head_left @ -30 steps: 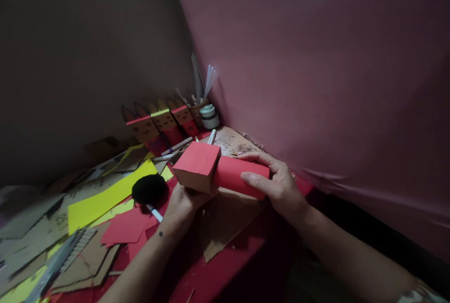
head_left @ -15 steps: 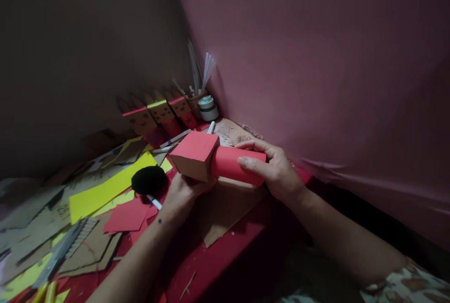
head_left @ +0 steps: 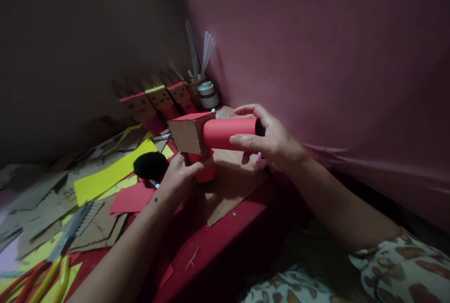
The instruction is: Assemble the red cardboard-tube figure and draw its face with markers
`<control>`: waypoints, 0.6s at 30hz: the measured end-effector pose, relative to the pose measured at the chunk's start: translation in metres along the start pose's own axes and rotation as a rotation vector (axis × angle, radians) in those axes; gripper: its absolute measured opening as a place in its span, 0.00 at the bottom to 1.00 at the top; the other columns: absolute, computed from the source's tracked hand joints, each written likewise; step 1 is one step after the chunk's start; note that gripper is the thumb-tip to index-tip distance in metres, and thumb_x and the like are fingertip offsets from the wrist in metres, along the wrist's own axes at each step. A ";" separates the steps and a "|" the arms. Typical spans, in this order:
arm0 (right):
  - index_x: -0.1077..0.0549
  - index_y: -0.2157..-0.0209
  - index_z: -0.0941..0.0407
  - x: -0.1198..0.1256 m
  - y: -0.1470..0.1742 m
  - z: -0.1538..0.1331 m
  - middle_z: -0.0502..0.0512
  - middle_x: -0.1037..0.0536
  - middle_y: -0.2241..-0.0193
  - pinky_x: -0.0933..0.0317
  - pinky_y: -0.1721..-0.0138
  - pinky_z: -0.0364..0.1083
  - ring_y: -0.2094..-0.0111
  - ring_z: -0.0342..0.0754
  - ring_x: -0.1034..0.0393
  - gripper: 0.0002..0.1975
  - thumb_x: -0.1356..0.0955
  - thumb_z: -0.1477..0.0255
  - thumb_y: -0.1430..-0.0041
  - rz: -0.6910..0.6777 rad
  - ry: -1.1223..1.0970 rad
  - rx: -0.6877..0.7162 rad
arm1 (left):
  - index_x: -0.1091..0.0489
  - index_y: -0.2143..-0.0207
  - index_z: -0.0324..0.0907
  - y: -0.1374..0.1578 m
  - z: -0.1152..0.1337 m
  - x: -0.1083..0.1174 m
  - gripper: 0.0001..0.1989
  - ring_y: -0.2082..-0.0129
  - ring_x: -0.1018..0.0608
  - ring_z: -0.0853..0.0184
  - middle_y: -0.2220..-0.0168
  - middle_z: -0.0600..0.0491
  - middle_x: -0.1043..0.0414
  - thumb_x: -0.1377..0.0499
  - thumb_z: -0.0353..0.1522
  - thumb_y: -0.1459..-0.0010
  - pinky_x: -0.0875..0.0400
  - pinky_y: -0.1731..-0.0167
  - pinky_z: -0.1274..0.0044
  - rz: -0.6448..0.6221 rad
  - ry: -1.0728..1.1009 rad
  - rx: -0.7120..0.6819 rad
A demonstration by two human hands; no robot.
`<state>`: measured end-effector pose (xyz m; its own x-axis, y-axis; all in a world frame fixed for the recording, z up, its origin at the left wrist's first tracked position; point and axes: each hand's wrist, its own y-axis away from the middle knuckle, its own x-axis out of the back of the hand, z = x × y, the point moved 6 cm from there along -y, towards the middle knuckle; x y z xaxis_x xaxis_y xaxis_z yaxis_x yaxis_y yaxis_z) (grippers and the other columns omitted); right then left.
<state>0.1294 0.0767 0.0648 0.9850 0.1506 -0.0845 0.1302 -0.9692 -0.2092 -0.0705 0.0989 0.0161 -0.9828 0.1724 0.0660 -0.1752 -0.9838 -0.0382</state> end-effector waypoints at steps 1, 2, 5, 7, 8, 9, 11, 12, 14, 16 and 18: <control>0.33 0.51 0.52 0.000 0.000 -0.002 0.50 0.26 0.64 0.36 0.82 0.38 0.71 0.45 0.28 0.31 0.22 0.61 0.55 0.004 -0.003 0.015 | 0.24 0.60 0.38 0.000 -0.001 0.000 0.17 0.61 0.22 0.59 0.63 0.51 0.20 0.32 0.30 0.55 0.30 0.59 0.73 -0.009 0.012 0.000; 0.33 0.52 0.51 0.000 -0.001 -0.003 0.50 0.26 0.64 0.35 0.81 0.38 0.70 0.45 0.27 0.29 0.23 0.61 0.55 0.008 -0.008 0.030 | 0.24 0.60 0.38 0.000 -0.001 0.001 0.16 0.62 0.22 0.60 0.63 0.51 0.20 0.32 0.30 0.55 0.31 0.59 0.73 -0.012 0.012 -0.002; 0.31 0.56 0.52 -0.002 -0.002 -0.002 0.51 0.26 0.63 0.34 0.81 0.38 0.68 0.46 0.27 0.25 0.23 0.60 0.53 0.016 -0.015 0.058 | 0.24 0.62 0.38 0.000 -0.004 0.003 0.15 0.64 0.22 0.61 0.64 0.51 0.20 0.31 0.32 0.54 0.31 0.61 0.74 -0.005 -0.005 -0.005; 0.31 0.57 0.53 -0.002 -0.002 -0.002 0.52 0.25 0.63 0.35 0.81 0.38 0.68 0.47 0.27 0.24 0.23 0.60 0.53 0.022 -0.016 0.062 | 0.24 0.60 0.38 0.000 -0.005 0.004 0.17 0.63 0.22 0.60 0.64 0.51 0.20 0.30 0.34 0.54 0.31 0.60 0.74 0.000 -0.002 -0.007; 0.31 0.58 0.53 -0.002 -0.003 -0.001 0.52 0.25 0.63 0.35 0.82 0.38 0.68 0.47 0.27 0.24 0.23 0.60 0.54 0.024 -0.018 0.062 | 0.24 0.60 0.38 -0.001 -0.005 0.004 0.18 0.62 0.22 0.60 0.64 0.51 0.21 0.30 0.34 0.54 0.31 0.60 0.74 -0.002 -0.001 -0.006; 0.31 0.58 0.53 -0.002 -0.003 -0.001 0.52 0.26 0.63 0.35 0.82 0.38 0.69 0.47 0.27 0.24 0.23 0.60 0.54 0.024 -0.021 0.059 | 0.24 0.59 0.38 -0.001 -0.005 0.003 0.19 0.61 0.22 0.59 0.63 0.51 0.20 0.29 0.34 0.54 0.31 0.59 0.73 -0.009 -0.003 -0.003; 0.31 0.58 0.54 -0.003 -0.003 -0.002 0.51 0.26 0.65 0.35 0.82 0.38 0.69 0.46 0.27 0.25 0.23 0.60 0.55 0.025 -0.028 0.050 | 0.24 0.58 0.39 -0.001 -0.004 0.002 0.19 0.60 0.22 0.59 0.63 0.51 0.20 0.29 0.34 0.54 0.31 0.57 0.73 -0.026 -0.007 0.006; 0.31 0.59 0.54 -0.003 -0.002 -0.002 0.51 0.26 0.65 0.35 0.82 0.38 0.70 0.46 0.27 0.25 0.23 0.60 0.55 0.031 -0.031 0.047 | 0.24 0.58 0.39 -0.001 -0.004 0.001 0.19 0.60 0.22 0.60 0.63 0.51 0.21 0.30 0.34 0.54 0.31 0.57 0.73 -0.032 -0.008 0.010; 0.31 0.59 0.54 -0.004 -0.001 -0.003 0.51 0.27 0.65 0.35 0.82 0.38 0.70 0.45 0.28 0.25 0.23 0.60 0.55 0.047 -0.032 0.042 | 0.24 0.59 0.38 -0.001 -0.003 0.000 0.18 0.62 0.23 0.61 0.64 0.51 0.21 0.30 0.33 0.54 0.31 0.59 0.74 -0.038 -0.003 0.011; 0.31 0.58 0.54 -0.005 0.001 -0.003 0.51 0.27 0.65 0.35 0.82 0.37 0.70 0.45 0.28 0.24 0.23 0.60 0.54 0.059 -0.033 0.050 | 0.24 0.60 0.38 0.000 -0.002 0.001 0.18 0.63 0.23 0.61 0.64 0.51 0.22 0.30 0.34 0.55 0.31 0.60 0.74 -0.030 -0.029 0.008; 0.31 0.59 0.54 -0.006 0.003 -0.003 0.51 0.26 0.64 0.35 0.82 0.37 0.70 0.45 0.28 0.23 0.24 0.61 0.54 0.064 -0.034 0.061 | 0.24 0.60 0.37 0.001 0.000 0.001 0.18 0.62 0.23 0.59 0.63 0.50 0.21 0.31 0.35 0.54 0.31 0.58 0.73 -0.032 -0.088 0.005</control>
<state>0.1246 0.0726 0.0675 0.9865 0.0959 -0.1329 0.0585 -0.9635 -0.2611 -0.0717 0.0980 0.0158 -0.9678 0.1989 0.1544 -0.2058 -0.9781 -0.0299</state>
